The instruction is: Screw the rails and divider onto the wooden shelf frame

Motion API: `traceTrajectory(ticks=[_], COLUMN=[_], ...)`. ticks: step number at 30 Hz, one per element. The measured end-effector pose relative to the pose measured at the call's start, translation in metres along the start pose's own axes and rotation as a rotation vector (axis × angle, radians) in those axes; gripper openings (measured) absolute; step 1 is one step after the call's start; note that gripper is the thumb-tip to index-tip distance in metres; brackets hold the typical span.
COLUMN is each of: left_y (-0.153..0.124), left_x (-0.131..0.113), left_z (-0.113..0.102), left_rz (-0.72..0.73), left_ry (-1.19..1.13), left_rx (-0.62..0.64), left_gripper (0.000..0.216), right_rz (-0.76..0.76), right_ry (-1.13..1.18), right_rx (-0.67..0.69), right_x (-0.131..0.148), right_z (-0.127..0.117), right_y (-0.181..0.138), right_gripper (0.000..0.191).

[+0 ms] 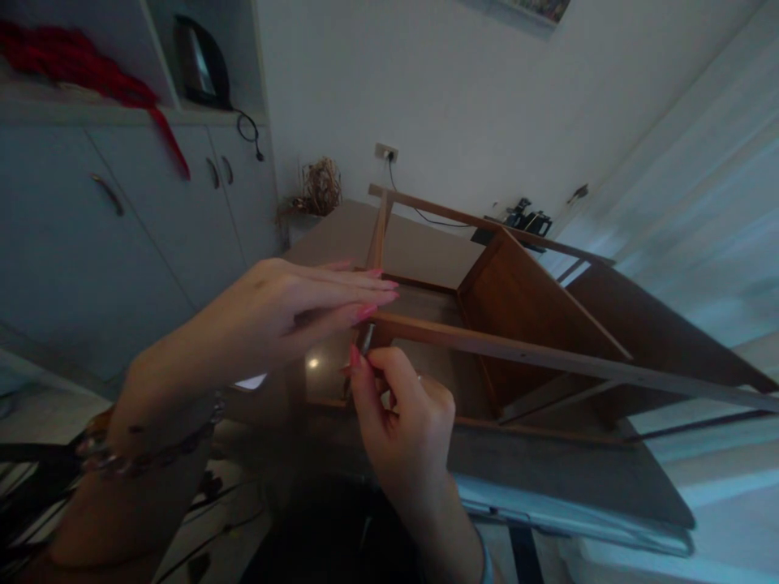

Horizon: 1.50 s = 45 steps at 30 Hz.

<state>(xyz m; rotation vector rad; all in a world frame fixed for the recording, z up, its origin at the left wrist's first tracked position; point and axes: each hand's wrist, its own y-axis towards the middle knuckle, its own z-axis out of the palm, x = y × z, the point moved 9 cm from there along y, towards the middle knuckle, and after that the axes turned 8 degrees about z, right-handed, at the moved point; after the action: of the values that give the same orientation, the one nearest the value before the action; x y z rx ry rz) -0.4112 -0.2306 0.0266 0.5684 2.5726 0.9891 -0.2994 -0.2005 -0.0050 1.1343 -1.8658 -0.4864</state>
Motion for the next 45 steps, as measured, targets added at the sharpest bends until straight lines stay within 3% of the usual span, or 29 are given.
traceTrajectory(ticks=[45], left_y=[-0.0006], left_x=[0.0008], left_z=[0.0007], left_rz=[-0.007], left_ry=[0.016], left_rx=[-0.006], left_gripper=[0.03], right_rz=[0.021], right_ry=[-0.057], right_rx=[0.013], right_x=[-0.0065], right_z=[0.0001], right_y=[-0.0022], right_gripper=[0.019])
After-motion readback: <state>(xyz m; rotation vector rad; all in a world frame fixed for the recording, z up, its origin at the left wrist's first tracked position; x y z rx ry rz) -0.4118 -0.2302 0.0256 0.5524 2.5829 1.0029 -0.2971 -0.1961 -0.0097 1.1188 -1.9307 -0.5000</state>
